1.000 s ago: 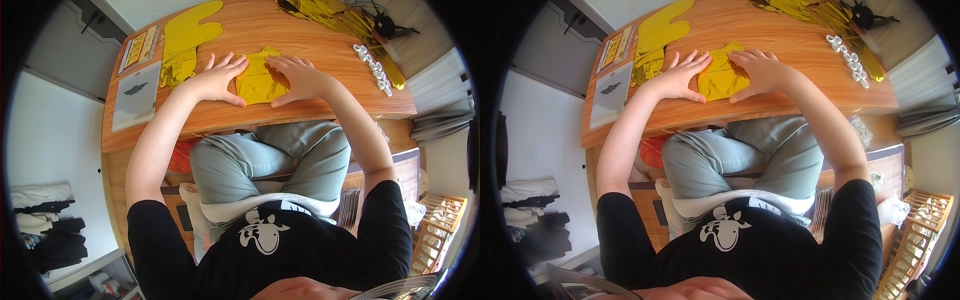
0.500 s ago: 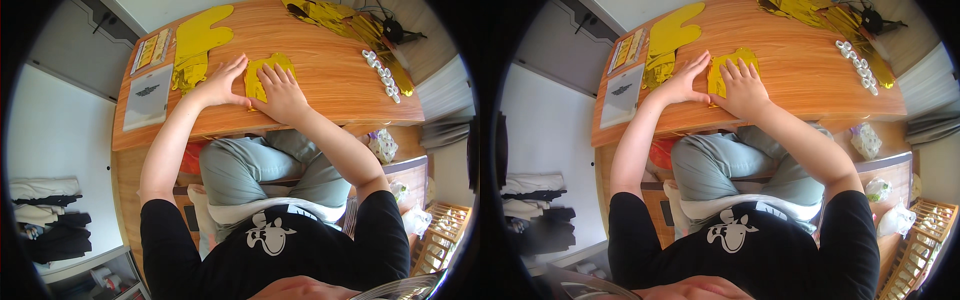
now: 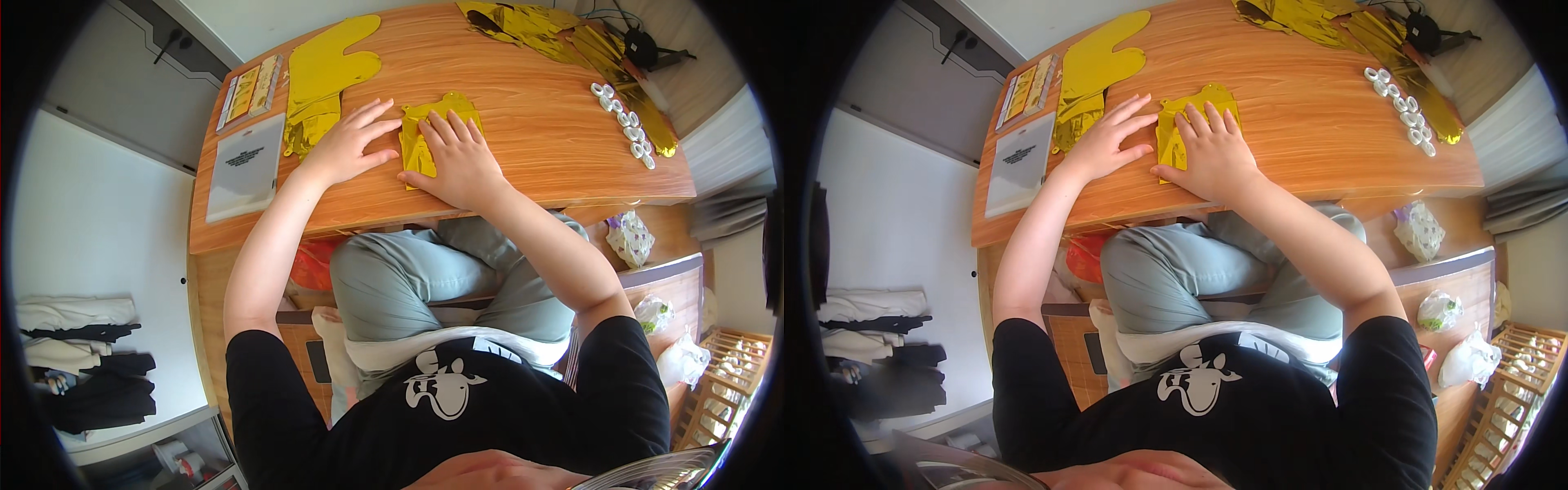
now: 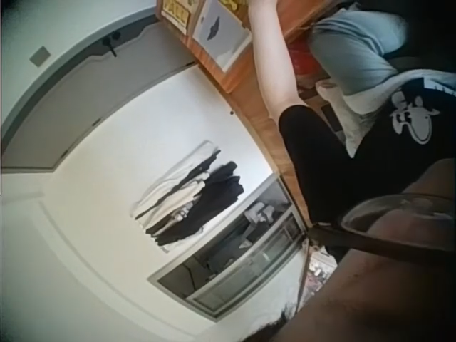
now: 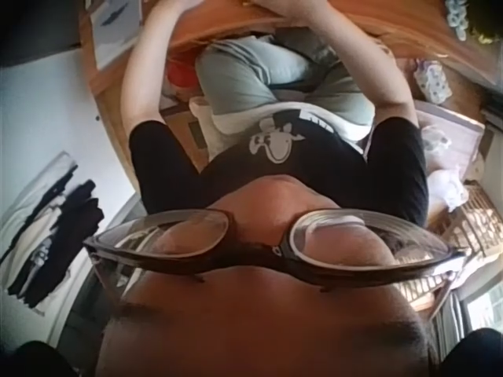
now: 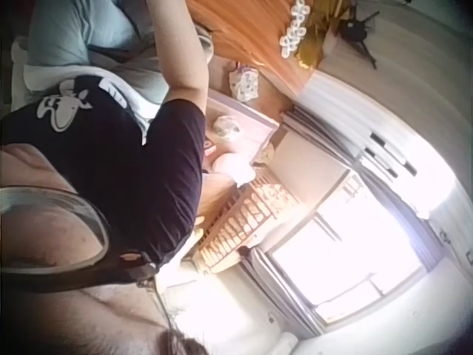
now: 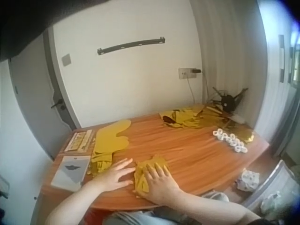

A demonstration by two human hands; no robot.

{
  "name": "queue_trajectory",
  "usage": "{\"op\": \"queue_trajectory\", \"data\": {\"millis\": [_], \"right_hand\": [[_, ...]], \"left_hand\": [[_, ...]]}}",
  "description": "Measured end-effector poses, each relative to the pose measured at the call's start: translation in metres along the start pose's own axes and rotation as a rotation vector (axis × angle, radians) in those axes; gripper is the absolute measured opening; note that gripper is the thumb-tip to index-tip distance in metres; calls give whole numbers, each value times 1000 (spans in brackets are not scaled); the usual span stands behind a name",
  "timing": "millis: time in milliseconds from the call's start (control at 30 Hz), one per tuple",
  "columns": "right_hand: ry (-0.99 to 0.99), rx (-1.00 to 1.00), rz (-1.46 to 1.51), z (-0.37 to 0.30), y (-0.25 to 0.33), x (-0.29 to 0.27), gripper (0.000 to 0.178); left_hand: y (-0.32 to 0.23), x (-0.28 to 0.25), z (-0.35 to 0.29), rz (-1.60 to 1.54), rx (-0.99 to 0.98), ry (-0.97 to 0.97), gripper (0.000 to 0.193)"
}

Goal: Folding gold foil letter balloons on a desk.

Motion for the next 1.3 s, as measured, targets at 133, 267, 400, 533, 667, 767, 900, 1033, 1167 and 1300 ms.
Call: {"op": "queue_trajectory", "data": {"millis": [133,267,400,533,667,767,900,1033,1167,1300], "right_hand": [[-9,-1,-13,-1,-1,0,98],[-26,-3,-20,0,0,0,98],[-5,-7,-21,1,3,-2,98],[8,0,-14,1,3,-3,98],[21,8,-12,0,0,-1,98],[43,10,-9,0,0,-1,99],[33,13,-8,1,1,-1,99],[38,13,-16,1,1,-2,100],[40,21,-17,0,-2,-1,101],[90,18,-4,3,0,-2,104]], "left_hand": [[-4,-1,5,193,81,-5,51],[8,0,7,87,-32,31,44],[28,8,12,-156,-126,6,39],[29,6,18,-397,-287,-88,36],[-9,-1,21,1,-98,-133,40],[-21,4,16,167,-57,-81,49],[-22,3,13,218,-102,-30,57],[-19,3,14,203,-168,11,60],[-15,3,20,235,-191,132,70],[-16,17,22,225,-83,-27,86]]}}
Point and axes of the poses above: each hand's wrist, its own z-axis towards the middle knuckle, its own x-axis out of the palm, y = z × x, the point moved 3 cm from there along z, towards the middle knuckle, and after that the axes turned 7 degrees about -y, right-handed, at the moved point
